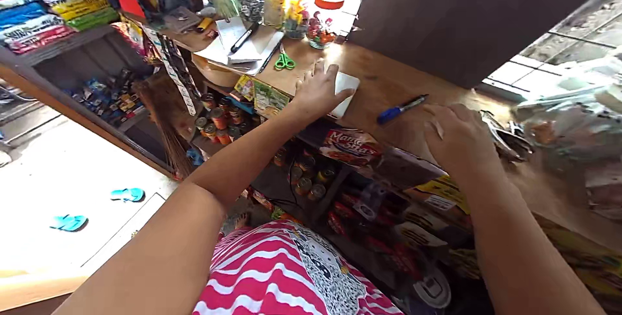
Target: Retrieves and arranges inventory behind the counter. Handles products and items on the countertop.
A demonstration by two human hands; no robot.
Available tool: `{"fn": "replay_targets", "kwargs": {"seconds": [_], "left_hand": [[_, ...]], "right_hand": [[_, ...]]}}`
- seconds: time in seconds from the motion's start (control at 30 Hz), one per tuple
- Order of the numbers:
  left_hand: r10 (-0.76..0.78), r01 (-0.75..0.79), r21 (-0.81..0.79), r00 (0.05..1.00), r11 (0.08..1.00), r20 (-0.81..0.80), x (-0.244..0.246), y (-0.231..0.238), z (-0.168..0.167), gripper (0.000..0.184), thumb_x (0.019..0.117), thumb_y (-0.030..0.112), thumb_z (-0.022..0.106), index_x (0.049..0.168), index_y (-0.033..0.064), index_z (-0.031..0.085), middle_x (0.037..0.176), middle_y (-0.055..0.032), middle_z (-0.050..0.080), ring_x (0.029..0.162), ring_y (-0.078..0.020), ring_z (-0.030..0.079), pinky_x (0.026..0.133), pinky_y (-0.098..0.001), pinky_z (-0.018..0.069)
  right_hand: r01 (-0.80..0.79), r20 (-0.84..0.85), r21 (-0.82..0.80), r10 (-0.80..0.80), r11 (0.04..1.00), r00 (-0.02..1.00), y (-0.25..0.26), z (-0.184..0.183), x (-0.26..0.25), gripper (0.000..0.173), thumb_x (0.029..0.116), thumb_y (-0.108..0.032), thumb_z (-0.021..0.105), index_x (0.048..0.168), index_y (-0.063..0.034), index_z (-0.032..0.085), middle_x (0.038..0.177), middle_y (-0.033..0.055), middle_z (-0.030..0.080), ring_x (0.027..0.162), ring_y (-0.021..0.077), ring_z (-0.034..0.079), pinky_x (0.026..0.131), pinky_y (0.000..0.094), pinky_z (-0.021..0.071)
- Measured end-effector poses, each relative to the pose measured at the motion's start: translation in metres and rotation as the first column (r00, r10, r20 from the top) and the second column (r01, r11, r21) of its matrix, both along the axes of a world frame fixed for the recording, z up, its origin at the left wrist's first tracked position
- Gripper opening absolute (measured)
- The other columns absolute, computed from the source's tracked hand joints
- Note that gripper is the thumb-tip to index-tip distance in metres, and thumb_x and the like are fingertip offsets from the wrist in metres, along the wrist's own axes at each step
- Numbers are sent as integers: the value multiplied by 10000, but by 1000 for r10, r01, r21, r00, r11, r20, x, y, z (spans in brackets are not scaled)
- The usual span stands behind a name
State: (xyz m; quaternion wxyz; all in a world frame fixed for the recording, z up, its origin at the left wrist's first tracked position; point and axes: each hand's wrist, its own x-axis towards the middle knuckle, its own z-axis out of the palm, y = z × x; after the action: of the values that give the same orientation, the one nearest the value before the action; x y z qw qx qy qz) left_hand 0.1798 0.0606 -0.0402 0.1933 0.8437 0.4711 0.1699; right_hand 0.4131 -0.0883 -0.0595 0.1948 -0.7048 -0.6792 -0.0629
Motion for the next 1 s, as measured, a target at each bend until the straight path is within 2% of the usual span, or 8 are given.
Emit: {"fn": "replay_targets", "kwargs": {"seconds": [0.2, 0.33, 0.43, 0.53, 0.67, 0.87, 0.93, 1.0], "left_hand": [[-273, 264, 73, 948, 962, 166, -39, 0, 10, 355, 1053, 207, 556, 1292, -51, 605, 1248, -236, 646, 1156, -351, 646, 1015, -499, 507], [-455, 438, 120, 861, 891, 230, -51, -23, 9, 294, 1022, 191, 620, 1222, -19, 670, 1169, -192, 685, 1105, -322, 661, 981, -503, 517], [-471, 455, 122, 855, 882, 218, -65, -23, 15, 415, 1018, 282, 633, 1316, -6, 618, 1244, -208, 648, 1166, -361, 624, 994, -549, 489], [-517, 491, 170, 837, 854, 179, -88, -25, 28, 584, 1011, 379, 623, 1433, -12, 523, 1330, -248, 598, 1224, -415, 583, 991, -570, 479], [-669, 630, 225, 713, 743, 213, -112, -18, 28, 411, 1036, 311, 585, 1177, -73, 623, 1043, -238, 685, 996, -377, 695, 856, -522, 558], [-836, 843, -179, 532, 507, 133, -167, 17, 40, 426, 1083, 336, 485, 1134, -74, 589, 881, -245, 651, 834, -404, 679, 745, -585, 535], [-783, 821, -172, 570, 544, 249, -191, 40, 30, 455, 1087, 378, 457, 1133, -57, 582, 849, -205, 635, 762, -338, 658, 713, -536, 543], [-655, 741, -47, 620, 670, 432, -197, 52, 24, 462, 1072, 423, 474, 1147, -16, 596, 827, -131, 637, 698, -230, 640, 655, -441, 555]], "right_hand": [[-136, 228, -115, 159, 984, 961, 61, -11, 2, 434, 990, 86, 524, 1404, -20, 599, 1423, 281, 565, 1364, 535, 465, 1088, 767, 297], [-250, 324, -107, 272, 962, 906, 75, -2, 1, 278, 906, 38, 708, 1163, 133, 660, 1111, 364, 657, 1120, 554, 623, 1035, 684, 436], [-333, 384, -16, 313, 943, 868, 63, 31, -35, 285, 914, -13, 691, 1149, 142, 646, 1052, 367, 653, 1001, 561, 662, 866, 664, 544], [-468, 534, 133, 335, 874, 776, 47, 61, -96, 259, 945, -121, 617, 1142, 29, 694, 980, 247, 695, 887, 439, 705, 749, 546, 595], [-569, 655, 149, 350, 809, 670, 33, 83, -153, 222, 1021, -170, 541, 1111, -41, 698, 856, 101, 687, 763, 269, 682, 692, 372, 576], [-396, 564, 22, 316, 918, 763, 7, 103, -186, 275, 1035, -245, 581, 1102, -19, 721, 761, 107, 674, 687, 274, 670, 608, 372, 550], [-226, 416, 124, 156, 966, 896, -9, 119, -176, 310, 1021, -274, 606, 1099, 2, 720, 850, 171, 712, 781, 305, 716, 685, 418, 598], [-165, 129, 257, 136, 952, 982, -17, 134, -162, 308, 1046, -326, 582, 1153, -58, 689, 1005, 126, 696, 925, 171, 674, 823, 309, 572]]}}
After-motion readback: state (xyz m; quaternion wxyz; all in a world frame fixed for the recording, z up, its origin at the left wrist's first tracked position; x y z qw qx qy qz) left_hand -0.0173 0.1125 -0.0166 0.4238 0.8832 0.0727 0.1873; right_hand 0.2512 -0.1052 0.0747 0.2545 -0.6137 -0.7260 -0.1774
